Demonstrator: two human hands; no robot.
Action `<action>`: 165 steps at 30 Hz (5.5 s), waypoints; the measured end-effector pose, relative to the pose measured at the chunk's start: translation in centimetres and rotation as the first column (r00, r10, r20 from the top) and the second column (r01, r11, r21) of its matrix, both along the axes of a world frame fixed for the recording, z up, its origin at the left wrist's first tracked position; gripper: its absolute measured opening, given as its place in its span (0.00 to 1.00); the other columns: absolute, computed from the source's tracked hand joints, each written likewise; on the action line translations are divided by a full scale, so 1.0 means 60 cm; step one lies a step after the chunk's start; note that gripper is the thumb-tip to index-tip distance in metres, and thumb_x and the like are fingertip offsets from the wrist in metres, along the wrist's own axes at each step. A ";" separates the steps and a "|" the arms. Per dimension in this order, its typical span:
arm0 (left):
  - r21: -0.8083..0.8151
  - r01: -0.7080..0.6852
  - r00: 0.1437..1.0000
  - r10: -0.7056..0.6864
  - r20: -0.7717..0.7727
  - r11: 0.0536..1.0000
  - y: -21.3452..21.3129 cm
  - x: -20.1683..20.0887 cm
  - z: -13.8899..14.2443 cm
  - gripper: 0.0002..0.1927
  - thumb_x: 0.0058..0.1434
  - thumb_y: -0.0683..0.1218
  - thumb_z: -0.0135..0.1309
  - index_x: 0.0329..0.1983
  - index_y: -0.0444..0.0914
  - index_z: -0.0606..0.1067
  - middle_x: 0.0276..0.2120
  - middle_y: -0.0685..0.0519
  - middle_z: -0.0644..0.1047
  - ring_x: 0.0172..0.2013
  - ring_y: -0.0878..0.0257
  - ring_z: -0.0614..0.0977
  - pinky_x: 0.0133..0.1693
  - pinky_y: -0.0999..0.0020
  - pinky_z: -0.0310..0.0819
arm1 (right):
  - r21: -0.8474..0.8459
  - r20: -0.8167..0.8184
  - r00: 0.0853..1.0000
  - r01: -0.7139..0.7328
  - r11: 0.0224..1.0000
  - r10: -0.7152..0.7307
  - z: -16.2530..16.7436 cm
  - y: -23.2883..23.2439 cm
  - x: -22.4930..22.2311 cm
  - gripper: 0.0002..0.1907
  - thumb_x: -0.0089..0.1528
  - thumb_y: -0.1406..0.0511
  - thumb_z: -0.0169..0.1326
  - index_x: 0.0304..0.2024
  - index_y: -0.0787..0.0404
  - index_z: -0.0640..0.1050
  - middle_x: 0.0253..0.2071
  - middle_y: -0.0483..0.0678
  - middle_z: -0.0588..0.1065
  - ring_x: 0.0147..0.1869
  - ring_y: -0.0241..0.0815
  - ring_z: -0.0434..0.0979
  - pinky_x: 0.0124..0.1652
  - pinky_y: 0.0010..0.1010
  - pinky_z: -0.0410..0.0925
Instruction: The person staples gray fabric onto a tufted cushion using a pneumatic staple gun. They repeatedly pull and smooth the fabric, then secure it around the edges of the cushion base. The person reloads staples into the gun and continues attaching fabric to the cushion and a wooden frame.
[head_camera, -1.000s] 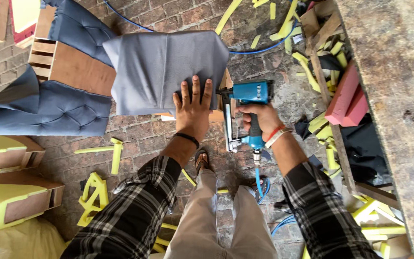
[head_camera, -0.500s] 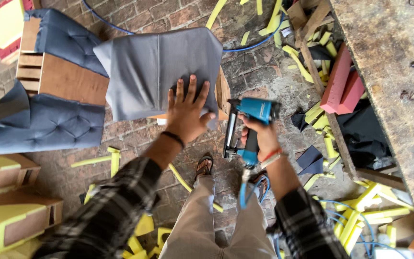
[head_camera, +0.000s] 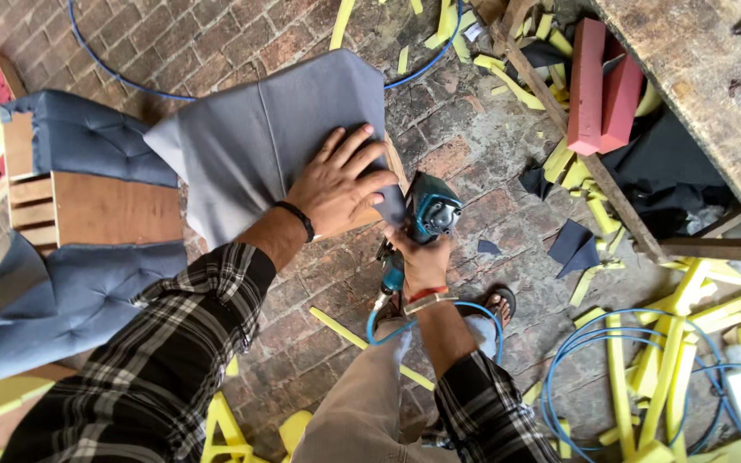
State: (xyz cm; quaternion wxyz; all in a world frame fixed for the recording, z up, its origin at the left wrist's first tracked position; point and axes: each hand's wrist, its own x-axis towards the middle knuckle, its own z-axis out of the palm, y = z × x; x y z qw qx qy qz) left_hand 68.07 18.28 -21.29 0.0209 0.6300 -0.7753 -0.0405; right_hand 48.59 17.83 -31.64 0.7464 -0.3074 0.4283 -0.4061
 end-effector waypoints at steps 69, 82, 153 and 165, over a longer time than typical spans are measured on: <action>0.164 -0.416 0.909 0.411 0.062 0.895 0.026 0.000 0.009 0.38 0.71 0.68 0.30 0.79 0.48 0.50 0.77 0.44 0.44 0.76 0.46 0.46 0.71 0.44 0.34 | 0.138 0.084 0.816 -0.578 0.805 0.572 0.046 -0.156 -0.105 0.19 0.52 0.72 0.56 0.47 0.69 0.80 0.21 0.44 0.70 0.20 0.37 0.69 0.25 0.34 0.67; -0.029 -0.252 0.968 0.251 -0.014 0.967 0.084 0.041 -0.013 0.32 0.74 0.58 0.39 0.79 0.47 0.54 0.78 0.45 0.51 0.75 0.47 0.54 0.72 0.45 0.43 | -0.442 -0.505 0.852 -0.390 0.808 0.136 -0.041 0.061 -0.068 0.08 0.54 0.67 0.65 0.33 0.64 0.82 0.28 0.46 0.81 0.30 0.34 0.80 0.33 0.30 0.72; -0.173 -0.711 0.703 0.680 -0.209 0.681 0.030 -0.201 -0.014 0.23 0.56 0.46 0.57 0.57 0.48 0.75 0.42 0.60 0.82 0.45 0.61 0.82 0.54 0.57 0.69 | -0.059 0.079 0.588 -0.803 0.593 0.805 -0.048 -0.232 -0.211 0.15 0.58 0.69 0.65 0.47 0.67 0.79 0.29 0.47 0.77 0.25 0.36 0.73 0.27 0.31 0.67; -0.218 -0.690 0.724 0.653 -0.224 0.690 0.019 -0.198 -0.002 0.19 0.58 0.45 0.56 0.54 0.47 0.76 0.43 0.61 0.83 0.45 0.62 0.84 0.53 0.59 0.71 | -0.009 0.200 0.414 -0.905 0.425 0.888 -0.034 -0.240 -0.197 0.15 0.56 0.74 0.59 0.47 0.68 0.78 0.40 0.48 0.79 0.26 0.35 0.71 0.26 0.29 0.68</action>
